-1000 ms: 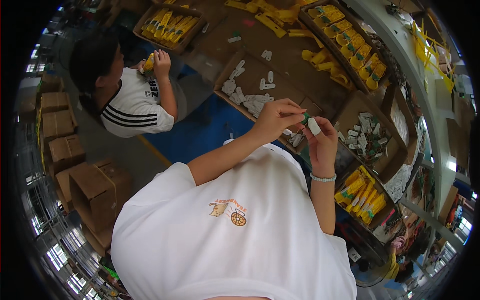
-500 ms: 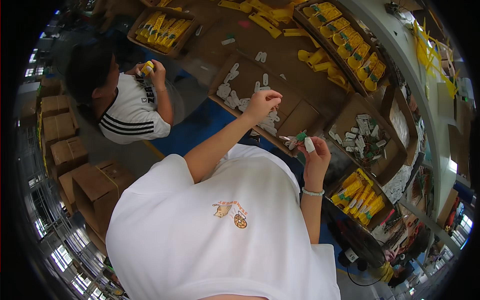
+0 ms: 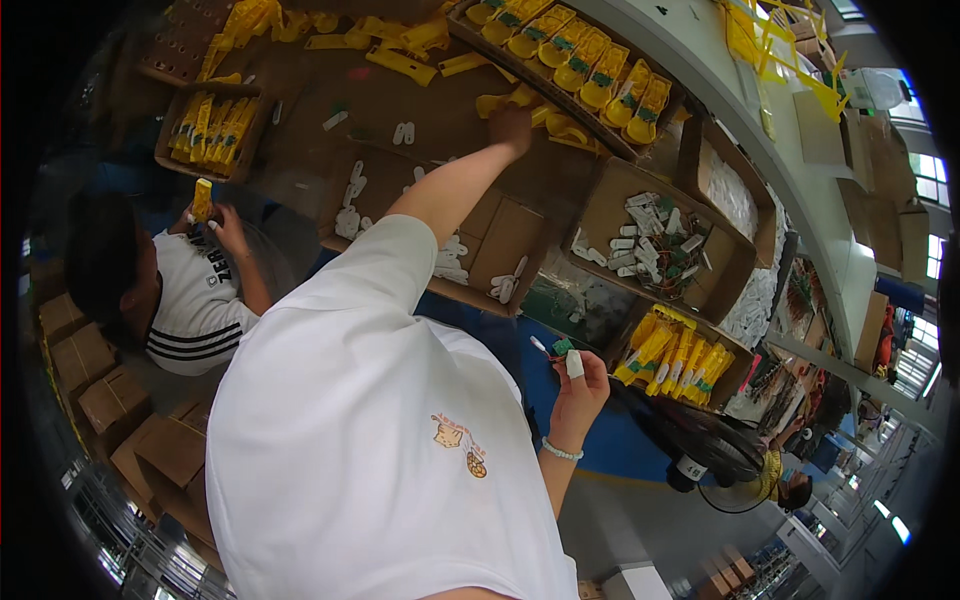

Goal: The person assembles electronic components by hand, inserting a PCB, wiring, and a white component into a yellow plastic housing, then covering it with a plastic cover.

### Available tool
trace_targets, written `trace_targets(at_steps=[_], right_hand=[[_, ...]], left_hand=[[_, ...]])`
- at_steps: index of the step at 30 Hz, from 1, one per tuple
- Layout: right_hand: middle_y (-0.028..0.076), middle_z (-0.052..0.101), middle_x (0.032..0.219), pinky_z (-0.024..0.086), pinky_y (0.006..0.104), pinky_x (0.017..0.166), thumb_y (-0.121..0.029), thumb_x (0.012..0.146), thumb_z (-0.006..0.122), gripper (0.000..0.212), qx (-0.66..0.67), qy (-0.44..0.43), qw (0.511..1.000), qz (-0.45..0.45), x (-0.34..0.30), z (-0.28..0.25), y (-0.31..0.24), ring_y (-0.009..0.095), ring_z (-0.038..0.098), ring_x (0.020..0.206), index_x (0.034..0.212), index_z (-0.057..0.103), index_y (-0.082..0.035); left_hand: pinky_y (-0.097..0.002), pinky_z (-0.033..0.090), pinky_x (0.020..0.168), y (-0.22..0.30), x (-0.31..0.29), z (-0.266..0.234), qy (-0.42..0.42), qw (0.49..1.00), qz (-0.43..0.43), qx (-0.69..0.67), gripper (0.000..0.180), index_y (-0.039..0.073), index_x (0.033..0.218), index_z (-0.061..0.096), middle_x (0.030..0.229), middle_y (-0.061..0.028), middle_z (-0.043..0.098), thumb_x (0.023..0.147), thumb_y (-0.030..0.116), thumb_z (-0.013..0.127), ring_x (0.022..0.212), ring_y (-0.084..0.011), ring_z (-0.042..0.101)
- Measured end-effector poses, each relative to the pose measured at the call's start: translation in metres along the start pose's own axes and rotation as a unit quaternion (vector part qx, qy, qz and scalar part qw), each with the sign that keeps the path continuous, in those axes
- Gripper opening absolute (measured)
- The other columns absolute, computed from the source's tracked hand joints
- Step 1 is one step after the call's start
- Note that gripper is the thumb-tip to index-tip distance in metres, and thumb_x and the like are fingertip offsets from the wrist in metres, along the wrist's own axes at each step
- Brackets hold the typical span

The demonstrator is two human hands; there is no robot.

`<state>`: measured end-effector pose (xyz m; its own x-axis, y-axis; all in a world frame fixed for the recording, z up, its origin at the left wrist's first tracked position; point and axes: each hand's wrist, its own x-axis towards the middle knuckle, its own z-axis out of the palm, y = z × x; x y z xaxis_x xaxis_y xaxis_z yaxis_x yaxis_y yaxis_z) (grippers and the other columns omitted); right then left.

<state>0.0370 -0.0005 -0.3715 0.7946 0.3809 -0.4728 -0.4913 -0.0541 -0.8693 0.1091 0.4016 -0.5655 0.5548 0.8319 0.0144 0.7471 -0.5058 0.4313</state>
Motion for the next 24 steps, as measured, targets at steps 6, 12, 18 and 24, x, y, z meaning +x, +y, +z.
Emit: trace_targets(at_steps=[6,12,18,24], right_hand=[[0.008,0.063,0.093,0.054,0.0277,0.077,0.0,0.087,0.06,0.011,-0.027,-0.008,0.998,-0.048,0.016,-0.011,-0.019,0.015,0.062,0.083,0.098,0.059,0.001],[0.007,0.062,0.094,0.052,0.0275,0.078,-0.001,0.089,0.059,0.013,-0.044,-0.092,0.992,-0.072,0.041,0.001,-0.032,0.015,0.061,0.084,0.101,0.058,0.001],[0.006,0.063,0.09,0.048,0.0246,0.074,0.0,0.087,0.061,0.012,-0.064,-0.262,0.96,-0.073,0.047,0.046,-0.066,0.012,0.06,0.081,0.098,0.059,0.001],[0.006,0.061,0.097,0.045,0.0247,0.083,0.002,0.085,0.06,0.012,-0.126,-0.394,0.905,-0.102,0.019,0.053,-0.105,0.011,0.058,0.089,0.096,0.057,0.002]], left_hand=[[-0.0401,0.049,0.084,-0.013,-0.04,-0.075,-0.095,0.995,-0.001,-0.014,0.026,0.002,0.1,0.065,0.107,-0.0165,0.058,0.08,0.018,0.063,0.099,-0.0322,0.059],[-0.0324,0.049,0.079,-0.034,-0.115,-0.161,-0.021,0.944,0.028,-0.329,0.024,0.002,0.097,0.066,0.097,-0.0103,0.058,0.079,0.018,0.07,0.091,-0.0219,0.06],[-0.0312,0.049,0.084,-0.006,-0.187,-0.225,0.124,0.748,0.061,-0.649,0.03,0.003,0.113,0.06,0.105,-0.0057,0.058,0.083,0.003,0.066,0.096,-0.0177,0.059],[-0.0375,0.05,0.089,0.053,-0.221,-0.264,0.101,0.477,0.017,-0.873,0.042,0.006,0.127,0.05,0.12,-0.0175,0.056,0.093,0.03,0.056,0.102,-0.0251,0.059]])
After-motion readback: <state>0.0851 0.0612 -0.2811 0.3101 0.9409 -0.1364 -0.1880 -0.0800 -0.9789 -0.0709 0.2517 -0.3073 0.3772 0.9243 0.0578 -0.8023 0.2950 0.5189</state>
